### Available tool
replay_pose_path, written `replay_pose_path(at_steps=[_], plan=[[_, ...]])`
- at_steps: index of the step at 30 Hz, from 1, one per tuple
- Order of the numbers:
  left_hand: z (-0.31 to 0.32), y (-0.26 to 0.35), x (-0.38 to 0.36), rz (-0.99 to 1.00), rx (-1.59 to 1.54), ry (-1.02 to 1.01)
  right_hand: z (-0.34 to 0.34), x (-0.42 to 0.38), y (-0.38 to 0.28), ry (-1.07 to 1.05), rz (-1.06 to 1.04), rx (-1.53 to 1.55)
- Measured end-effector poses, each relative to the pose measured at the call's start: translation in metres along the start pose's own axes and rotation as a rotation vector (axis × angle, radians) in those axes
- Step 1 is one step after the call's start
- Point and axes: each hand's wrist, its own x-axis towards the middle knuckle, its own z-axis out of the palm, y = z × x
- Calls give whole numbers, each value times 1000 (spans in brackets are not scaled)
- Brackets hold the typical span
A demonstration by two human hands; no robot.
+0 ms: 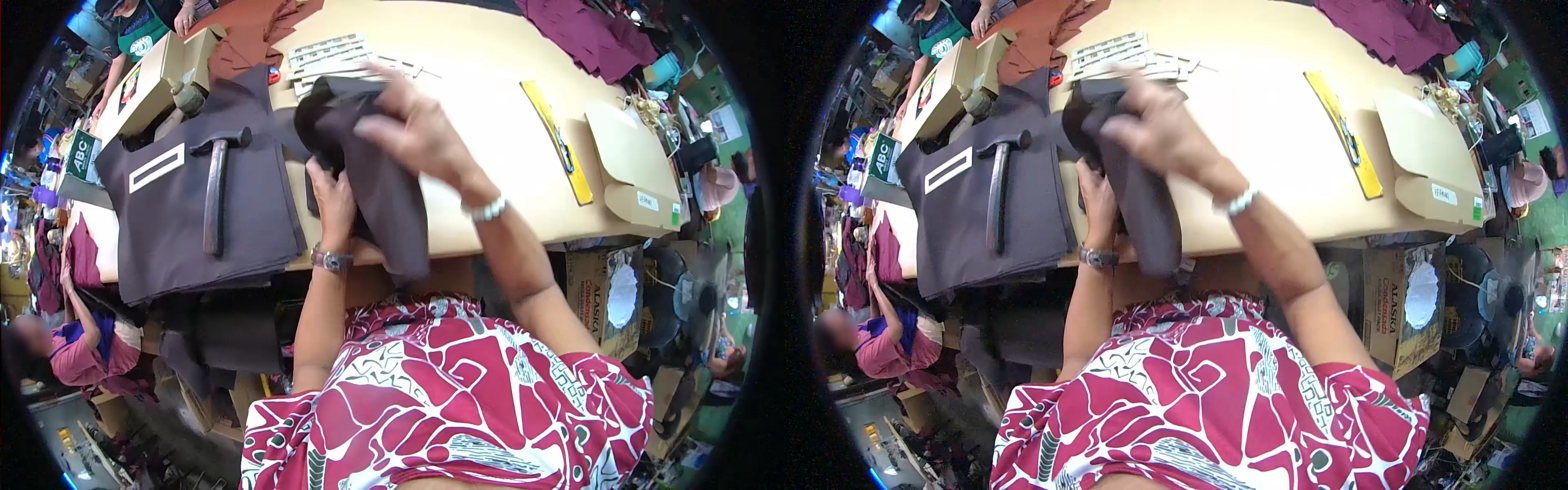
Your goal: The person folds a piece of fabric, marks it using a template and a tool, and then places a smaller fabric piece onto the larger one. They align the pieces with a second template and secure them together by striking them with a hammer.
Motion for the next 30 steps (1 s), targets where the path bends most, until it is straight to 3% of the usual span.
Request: replay_pose_path(at_steps=[1,2,3,5,7,9,11,15,18,21,24,26,30], plan=[[0,-8,3,12,65,16,-3,11,38,172,-11,13],[4,-2,3,26,34,26,-21,15,63,258,108,-154],[7,-3,5,-30,55,30,-43,11,91,286,230,-226],[9,18,6,-95,-41,-127,-71,-10,112,362,251,-332],[22,8,13,-17,-7,-220,-83,-34,120,349,341,-493],[35,-1,17,-6,-53,-310,-93,-54,137,333,442,-507],[36,28,4,-29,-5,-316,-99,-74,164,370,507,-305],[27,28,-16,94,156,-294,-98,-80,168,393,554,-90],[19,20,-25,196,248,-299,-83,-71,163,503,461,-206],[24,17,-35,345,364,-258,-84,-67,133,452,690,-318],[23,13,-35,474,463,-252,-82,-76,120,418,767,-329],[24,11,-34,509,481,-277,-89,-97,139,392,741,-202],[25,14,-36,488,496,-271,-86,-117,115,393,682,130]])
